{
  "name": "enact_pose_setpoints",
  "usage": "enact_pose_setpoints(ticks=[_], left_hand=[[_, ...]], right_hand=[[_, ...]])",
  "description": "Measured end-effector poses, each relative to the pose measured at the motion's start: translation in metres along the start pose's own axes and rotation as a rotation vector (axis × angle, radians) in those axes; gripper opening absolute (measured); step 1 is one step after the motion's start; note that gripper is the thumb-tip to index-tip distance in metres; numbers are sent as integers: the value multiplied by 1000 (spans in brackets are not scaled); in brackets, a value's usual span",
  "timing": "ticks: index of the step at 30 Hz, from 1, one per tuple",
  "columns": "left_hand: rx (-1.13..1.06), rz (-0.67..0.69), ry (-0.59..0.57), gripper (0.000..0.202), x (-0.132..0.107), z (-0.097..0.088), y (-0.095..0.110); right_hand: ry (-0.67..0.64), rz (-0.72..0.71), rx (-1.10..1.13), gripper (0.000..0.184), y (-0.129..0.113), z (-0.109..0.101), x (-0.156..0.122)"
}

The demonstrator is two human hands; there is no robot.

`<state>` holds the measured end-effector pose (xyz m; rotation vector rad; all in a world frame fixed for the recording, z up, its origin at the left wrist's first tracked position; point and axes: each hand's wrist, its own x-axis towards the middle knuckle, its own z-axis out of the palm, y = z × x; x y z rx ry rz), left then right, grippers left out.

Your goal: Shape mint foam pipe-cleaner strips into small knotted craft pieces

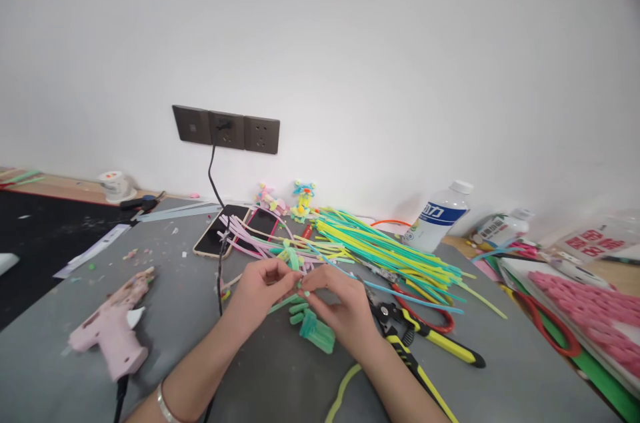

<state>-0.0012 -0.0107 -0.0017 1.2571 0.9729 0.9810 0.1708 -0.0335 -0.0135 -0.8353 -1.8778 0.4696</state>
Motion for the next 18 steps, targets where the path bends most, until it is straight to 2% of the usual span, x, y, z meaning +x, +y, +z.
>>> enact_pose_setpoints(ticks=[3,7,12,18], left_hand=[[28,0,-39,38,-1,-1,2],[30,-26,-157,36,-3,-1,3],[-8,-72,-275,37,-6,0,3],[-64,-144,-317,45,-5,1,-1]], right_hand=[[-46,132,102,9,0,-5,4],[-112,280,285,14,1,-10,7],[-157,355,578,22,3,-13,9],[-155,416,876,14,3,-11,11]])
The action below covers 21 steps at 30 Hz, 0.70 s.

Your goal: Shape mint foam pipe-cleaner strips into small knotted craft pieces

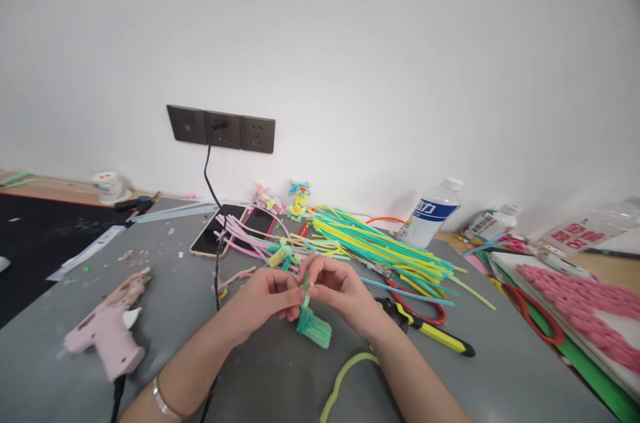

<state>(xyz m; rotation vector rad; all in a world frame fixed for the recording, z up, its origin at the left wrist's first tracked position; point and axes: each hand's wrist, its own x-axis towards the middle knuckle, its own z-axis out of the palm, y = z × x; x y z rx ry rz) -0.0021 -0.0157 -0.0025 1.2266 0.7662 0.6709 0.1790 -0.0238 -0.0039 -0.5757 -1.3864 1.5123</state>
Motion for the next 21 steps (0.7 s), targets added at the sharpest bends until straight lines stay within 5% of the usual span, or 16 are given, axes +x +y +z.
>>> enact_pose_setpoints(ticks=[9,21], left_hand=[[39,54,83,38,2,-2,-2],[509,332,307,16,5,-2,-11]], right_hand=[[151,66,-17,12,6,-2,1],[265,55,-89,30,9,-3,4]])
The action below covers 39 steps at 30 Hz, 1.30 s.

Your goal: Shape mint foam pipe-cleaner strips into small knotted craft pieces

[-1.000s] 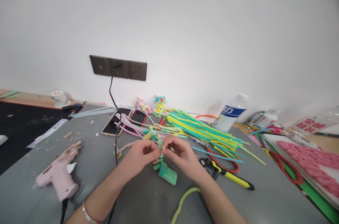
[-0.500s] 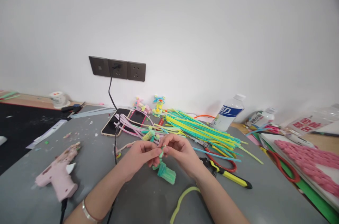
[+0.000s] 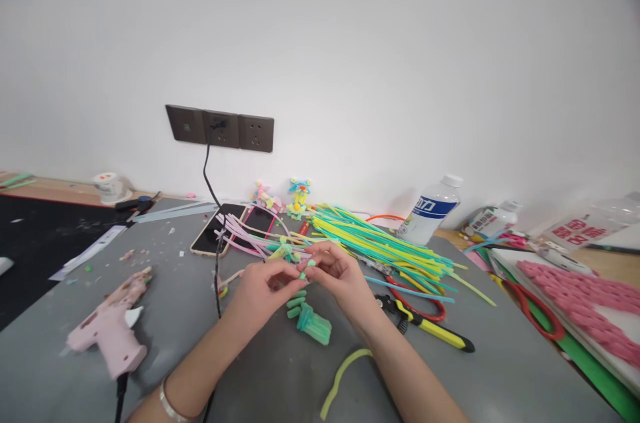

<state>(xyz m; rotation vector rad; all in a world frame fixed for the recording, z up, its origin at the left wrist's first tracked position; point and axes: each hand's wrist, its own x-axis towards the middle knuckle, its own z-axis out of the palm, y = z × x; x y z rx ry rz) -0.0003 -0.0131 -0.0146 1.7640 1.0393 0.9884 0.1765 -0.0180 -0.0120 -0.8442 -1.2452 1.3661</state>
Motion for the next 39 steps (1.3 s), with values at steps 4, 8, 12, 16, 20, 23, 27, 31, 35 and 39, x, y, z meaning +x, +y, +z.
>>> enact_pose_setpoints(ticks=[4,8,12,16,20,23,27,31,35,39], left_hand=[[21,-1,26,16,2,-2,1],[-67,-55,27,16,4,-3,1],[-132,-87,33,18,5,-3,0],[-109,-47,54,17,4,-3,0],[-68,-33,51,16,4,-4,1],[-16,-14,57,15,4,-4,1],[17,0,65,16,3,-4,3],[11,-20,54,18,1,-4,7],[-180,-123,-46,26,2,-7,10],[-411,-242,-176,34,1,-9,10]], right_hand=[[56,-6,-122,26,0,-1,2],[66,-15,-169,23,-2,-1,2],[57,-13,-138,23,-3,0,2],[42,1,-103,24,-3,1,2],[31,30,-95,28,-1,1,2],[24,51,-99,27,1,0,1],[31,27,-148,26,3,0,1],[57,-95,-336,21,5,-1,-1],[64,-397,-671,8,-1,-2,-4],[-1,-504,-699,6,-9,-2,-5]])
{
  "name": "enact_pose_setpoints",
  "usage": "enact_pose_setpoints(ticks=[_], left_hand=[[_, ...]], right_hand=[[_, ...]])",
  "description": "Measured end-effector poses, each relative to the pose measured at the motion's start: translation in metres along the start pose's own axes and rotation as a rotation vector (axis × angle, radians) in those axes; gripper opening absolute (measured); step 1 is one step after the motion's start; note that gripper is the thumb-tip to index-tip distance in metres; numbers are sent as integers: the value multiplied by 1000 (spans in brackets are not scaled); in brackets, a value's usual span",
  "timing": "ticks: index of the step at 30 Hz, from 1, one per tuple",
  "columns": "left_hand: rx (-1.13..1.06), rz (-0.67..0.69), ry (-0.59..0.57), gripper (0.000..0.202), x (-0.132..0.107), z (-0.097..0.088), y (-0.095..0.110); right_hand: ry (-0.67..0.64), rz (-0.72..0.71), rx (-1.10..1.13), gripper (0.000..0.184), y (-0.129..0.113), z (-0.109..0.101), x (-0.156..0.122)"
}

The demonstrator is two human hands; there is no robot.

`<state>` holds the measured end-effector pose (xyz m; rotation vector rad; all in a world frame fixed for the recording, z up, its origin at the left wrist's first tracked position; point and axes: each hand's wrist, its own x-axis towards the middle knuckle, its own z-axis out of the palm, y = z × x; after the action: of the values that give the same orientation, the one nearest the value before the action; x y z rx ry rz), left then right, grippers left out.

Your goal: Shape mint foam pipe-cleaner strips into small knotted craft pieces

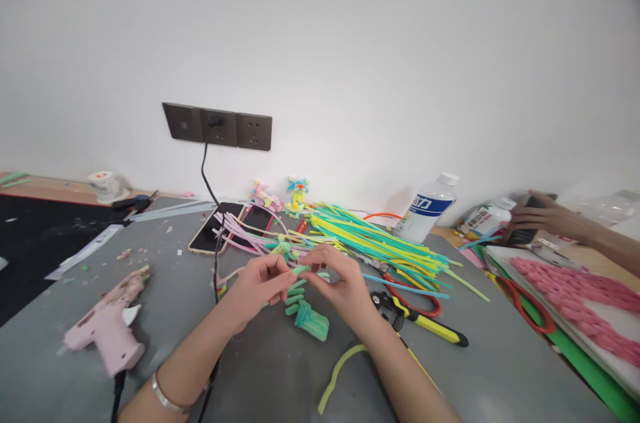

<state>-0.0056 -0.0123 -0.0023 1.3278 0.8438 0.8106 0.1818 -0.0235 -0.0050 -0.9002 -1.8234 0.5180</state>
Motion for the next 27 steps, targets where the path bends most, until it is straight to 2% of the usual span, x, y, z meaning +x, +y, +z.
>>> enact_pose_setpoints(ticks=[7,14,16,21,23,27], left_hand=[[-197,-57,-68,34,-3,3,4],[-320,-211,-166,32,-3,0,5],[-219,-174,-143,32,-3,1,4],[421,220,59,27,-2,2,1],[593,285,56,26,-3,2,3],[702,314,12,31,-6,0,7]], right_hand=[[-17,25,44,13,-1,0,0],[-100,2,47,14,-5,0,-1],[-122,27,39,14,-5,-1,-1],[-93,146,79,16,-2,-3,1],[-92,191,116,17,-1,-2,1],[-110,262,198,19,3,-4,1]])
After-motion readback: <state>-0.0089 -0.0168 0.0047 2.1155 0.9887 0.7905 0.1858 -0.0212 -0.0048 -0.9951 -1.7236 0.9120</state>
